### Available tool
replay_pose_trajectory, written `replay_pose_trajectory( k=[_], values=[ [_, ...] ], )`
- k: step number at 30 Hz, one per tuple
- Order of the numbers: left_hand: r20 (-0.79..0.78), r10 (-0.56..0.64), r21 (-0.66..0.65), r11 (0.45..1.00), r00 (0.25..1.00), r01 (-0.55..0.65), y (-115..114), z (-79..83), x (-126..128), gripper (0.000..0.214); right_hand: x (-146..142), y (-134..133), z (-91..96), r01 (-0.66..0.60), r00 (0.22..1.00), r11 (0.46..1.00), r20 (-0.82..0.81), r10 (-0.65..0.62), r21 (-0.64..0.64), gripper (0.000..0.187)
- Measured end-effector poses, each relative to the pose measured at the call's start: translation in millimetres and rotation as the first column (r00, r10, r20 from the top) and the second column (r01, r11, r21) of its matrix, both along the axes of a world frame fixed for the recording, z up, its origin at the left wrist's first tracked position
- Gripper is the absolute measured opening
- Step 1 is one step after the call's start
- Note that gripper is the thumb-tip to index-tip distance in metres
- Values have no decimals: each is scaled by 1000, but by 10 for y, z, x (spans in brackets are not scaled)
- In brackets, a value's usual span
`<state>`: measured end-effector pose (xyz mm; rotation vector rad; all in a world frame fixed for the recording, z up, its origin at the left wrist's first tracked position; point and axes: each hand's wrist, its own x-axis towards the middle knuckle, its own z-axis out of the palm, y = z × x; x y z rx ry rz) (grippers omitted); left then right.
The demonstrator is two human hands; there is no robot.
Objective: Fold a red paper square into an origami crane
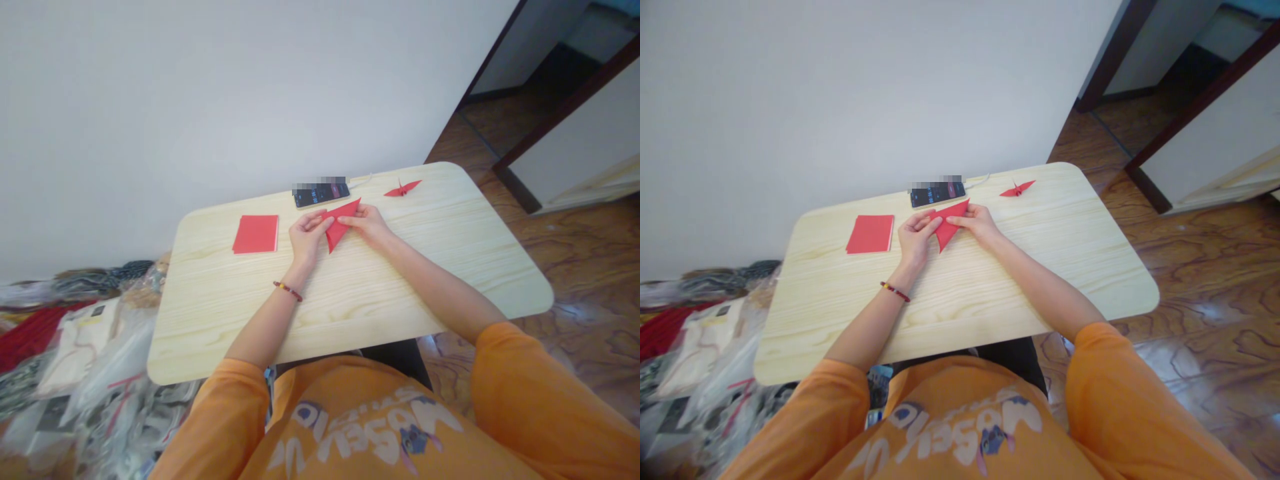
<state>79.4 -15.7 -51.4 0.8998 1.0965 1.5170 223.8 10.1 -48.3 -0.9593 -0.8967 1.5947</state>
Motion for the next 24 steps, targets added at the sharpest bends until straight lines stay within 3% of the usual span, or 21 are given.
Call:
replay_pose_trajectory(
  k=[24],
  values=[
    [-48,67,46,997,997,-65,-18,5,-13,35,11,-9,-12,-23,996,999,81,21,30,47]
  ],
)
